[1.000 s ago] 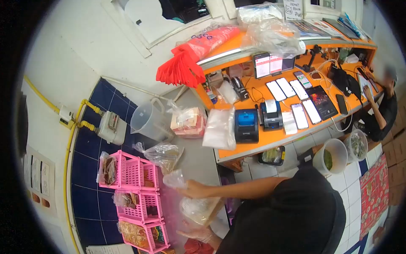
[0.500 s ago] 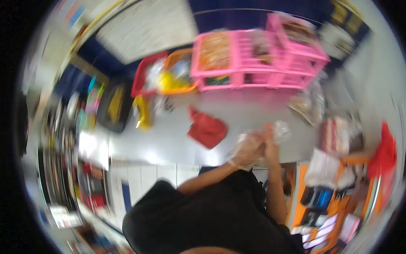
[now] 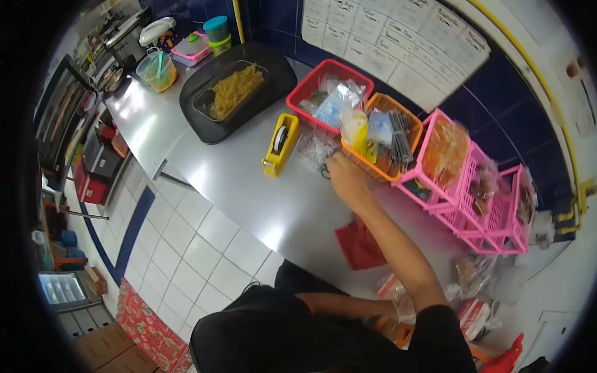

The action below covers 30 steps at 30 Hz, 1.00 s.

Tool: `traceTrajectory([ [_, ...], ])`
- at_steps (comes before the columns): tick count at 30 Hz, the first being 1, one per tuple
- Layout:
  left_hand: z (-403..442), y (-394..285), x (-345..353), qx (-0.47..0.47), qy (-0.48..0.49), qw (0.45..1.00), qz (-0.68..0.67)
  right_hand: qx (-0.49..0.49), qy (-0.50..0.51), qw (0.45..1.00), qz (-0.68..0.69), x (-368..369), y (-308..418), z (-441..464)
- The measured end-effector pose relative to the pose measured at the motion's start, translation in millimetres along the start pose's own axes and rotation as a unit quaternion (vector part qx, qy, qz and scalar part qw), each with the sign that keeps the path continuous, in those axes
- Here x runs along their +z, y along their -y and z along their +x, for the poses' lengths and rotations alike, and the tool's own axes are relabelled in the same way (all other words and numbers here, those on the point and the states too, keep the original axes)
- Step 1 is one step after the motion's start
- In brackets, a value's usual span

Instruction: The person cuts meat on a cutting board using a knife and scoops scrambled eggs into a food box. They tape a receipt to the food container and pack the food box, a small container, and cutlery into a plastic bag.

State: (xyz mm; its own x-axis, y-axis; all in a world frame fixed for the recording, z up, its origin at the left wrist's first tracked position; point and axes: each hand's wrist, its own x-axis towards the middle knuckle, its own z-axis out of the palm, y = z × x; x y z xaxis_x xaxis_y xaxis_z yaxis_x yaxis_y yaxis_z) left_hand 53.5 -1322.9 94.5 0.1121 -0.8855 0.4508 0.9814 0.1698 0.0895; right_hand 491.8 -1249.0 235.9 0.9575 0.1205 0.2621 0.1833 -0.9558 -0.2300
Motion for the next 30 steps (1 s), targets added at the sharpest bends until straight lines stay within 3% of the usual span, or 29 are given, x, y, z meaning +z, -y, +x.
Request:
traceTrajectory([
  [2, 7.8, 0.1, 2.9, -0.003, 0.008, 0.996, -0.089, 0.008, 0.048, 0.995, -0.09, 45.8, -10.7, 39.1],
  [4, 8.7, -2.5, 7.1, -0.001, 0.017, 0.988, -0.152, 0.037, 0.077, 0.954, -0.287, 80.4, -20.7, 62.1],
  [7, 9.2, -11.3, 13.8, 0.004, 0.017, 0.975, -0.22, 0.06, 0.136, 0.924, -0.352, 98.1, -20.8, 70.7],
  [8, 7.4, -15.7, 18.4, 0.008, 0.034, 0.986, -0.161, 0.062, 0.14, 0.923, -0.353, 99.7, -19.2, 73.4],
  [13, 2.8, -31.1, 31.9, -0.009, 0.047, 0.979, -0.197, 0.053, 0.173, 0.916, -0.358, 88.8, -12.8, 81.6],
  [16, -2.7, -43.5, 41.4, -0.029, 0.071, 0.965, -0.251, -0.001, 0.143, 0.931, -0.335, 76.3, -13.2, 81.1],
  [21, -7.5, -86.7, 68.0, -0.085, 0.133, 0.897, -0.412, -0.004, 0.146, 0.943, -0.299, 53.3, -13.6, 86.9],
  [27, -18.9, -9.7, 9.7, -0.177, 0.037, 0.838, -0.515, 0.031, 0.141, 0.957, -0.25, 28.9, -14.7, 82.9],
  [28, -19.4, -17.3, 20.0, -0.112, 0.009, 0.963, -0.243, 0.037, 0.138, 0.962, -0.232, 24.0, -17.3, 81.3],
  [29, -18.8, -29.5, 33.7, -0.037, -0.017, 0.998, 0.053, 0.038, 0.135, 0.962, -0.232, 20.0, -22.2, 77.8],
  [30, -17.1, -43.6, 48.7, 0.043, -0.04, 0.937, 0.344, 0.056, 0.096, 0.984, -0.142, 16.3, -28.7, 73.2],
])
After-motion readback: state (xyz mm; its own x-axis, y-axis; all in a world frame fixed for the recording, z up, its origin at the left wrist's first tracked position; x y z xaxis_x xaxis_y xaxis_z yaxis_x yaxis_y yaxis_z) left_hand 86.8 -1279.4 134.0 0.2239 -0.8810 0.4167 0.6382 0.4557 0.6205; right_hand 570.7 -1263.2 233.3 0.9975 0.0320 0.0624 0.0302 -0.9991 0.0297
